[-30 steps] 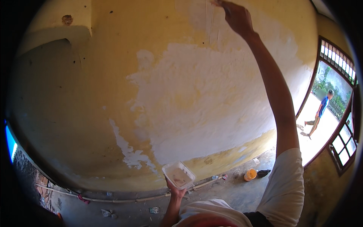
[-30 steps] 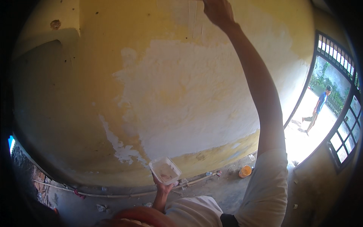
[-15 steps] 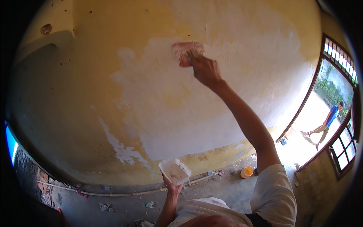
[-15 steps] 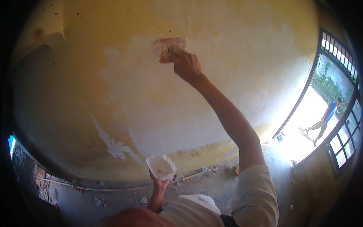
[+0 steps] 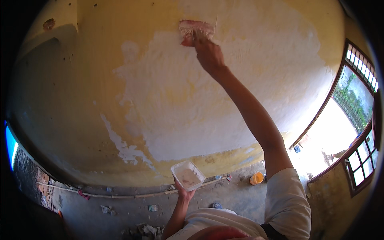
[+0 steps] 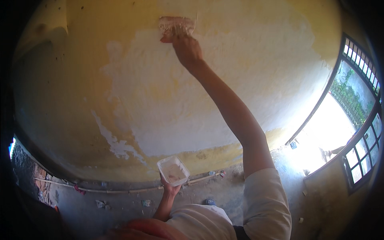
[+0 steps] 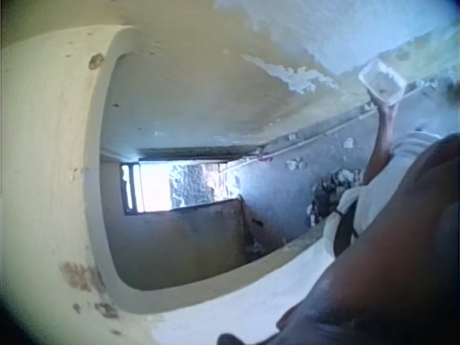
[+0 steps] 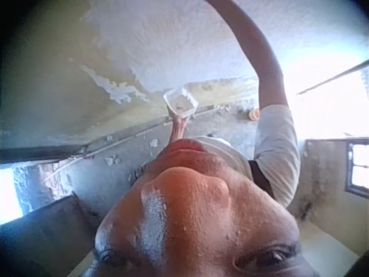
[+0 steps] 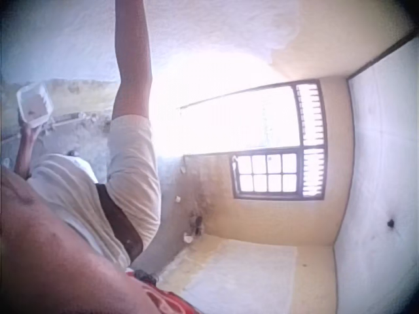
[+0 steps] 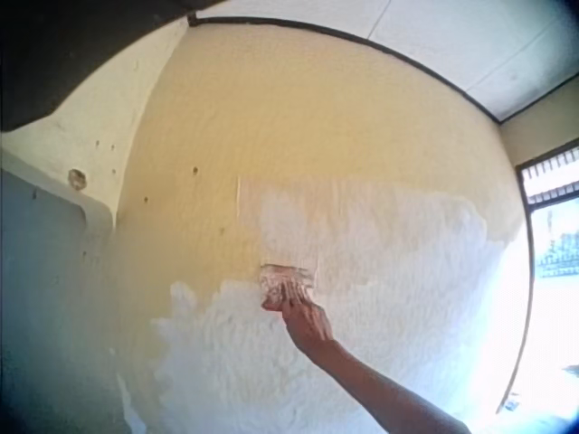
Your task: The person applies spackle to a wall using a scraper, dipping the scraper into a small container of spackle between applications.
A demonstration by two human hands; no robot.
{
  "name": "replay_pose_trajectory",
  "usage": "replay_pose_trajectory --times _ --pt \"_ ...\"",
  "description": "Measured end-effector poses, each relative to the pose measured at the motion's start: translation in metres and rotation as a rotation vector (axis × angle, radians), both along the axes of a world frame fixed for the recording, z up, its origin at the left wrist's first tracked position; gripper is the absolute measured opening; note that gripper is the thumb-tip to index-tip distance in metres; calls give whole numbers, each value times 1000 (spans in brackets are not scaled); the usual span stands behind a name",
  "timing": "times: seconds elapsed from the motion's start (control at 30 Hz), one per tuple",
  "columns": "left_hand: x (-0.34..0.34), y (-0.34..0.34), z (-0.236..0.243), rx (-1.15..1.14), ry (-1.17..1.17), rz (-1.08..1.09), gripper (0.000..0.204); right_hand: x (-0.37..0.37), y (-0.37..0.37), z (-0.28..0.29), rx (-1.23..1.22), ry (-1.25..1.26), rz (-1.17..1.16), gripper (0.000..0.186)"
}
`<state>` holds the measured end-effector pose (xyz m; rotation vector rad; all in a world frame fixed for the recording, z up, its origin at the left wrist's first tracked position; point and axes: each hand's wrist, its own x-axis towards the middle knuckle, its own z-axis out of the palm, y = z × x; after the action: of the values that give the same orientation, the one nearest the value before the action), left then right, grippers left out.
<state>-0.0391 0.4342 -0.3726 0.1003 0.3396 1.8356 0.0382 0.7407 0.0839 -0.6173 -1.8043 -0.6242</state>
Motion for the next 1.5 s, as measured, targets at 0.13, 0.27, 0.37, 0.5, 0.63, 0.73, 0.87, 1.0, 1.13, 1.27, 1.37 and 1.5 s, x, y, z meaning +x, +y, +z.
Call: replay_pose_trajectory --times 0.13,0.27,0.37,0.5,0.63,0.73,0.87,1.0,1.13,1.27,1.37,1.5 --pt "-1 -13 2 -30 -8 -18 60 -26 -50 -29 -269 -210 194 46" --pt "-12 -23 -14 -23 -7 -68 60 10 -76 -47 -437 -374 190 46" --pt "-1 -29 -7 -31 19 -81 60 52 -71 -63 -229 -156 293 46" --pt "-7 -47 -22 -53 45 -114 61 104 -27 11 -14 38 261 46" --pt "-13 -49 -6 -83 92 -97 61 156 18 131 261 220 175 45" --pt "-8 -45 8 -49 76 -80 62 177 42 192 324 227 139 45" --pt "-2 -28 5 2 75 -61 64 187 62 252 478 166 97 44" --pt "6 -9 6 -32 72 -27 64 157 69 249 289 120 37 48" --pt "13 0 0 -49 73 17 64 125 61 168 116 83 -103 46" --pt "23 15 7 -11 25 -14 64 101 45 49 -26 -59 -59 53" --pt "40 23 20 -35 -18 -57 60 95 38 -59 29 -53 88 58" --pt "43 20 5 -102 -16 -49 63 96 13 -132 -36 -141 135 52"
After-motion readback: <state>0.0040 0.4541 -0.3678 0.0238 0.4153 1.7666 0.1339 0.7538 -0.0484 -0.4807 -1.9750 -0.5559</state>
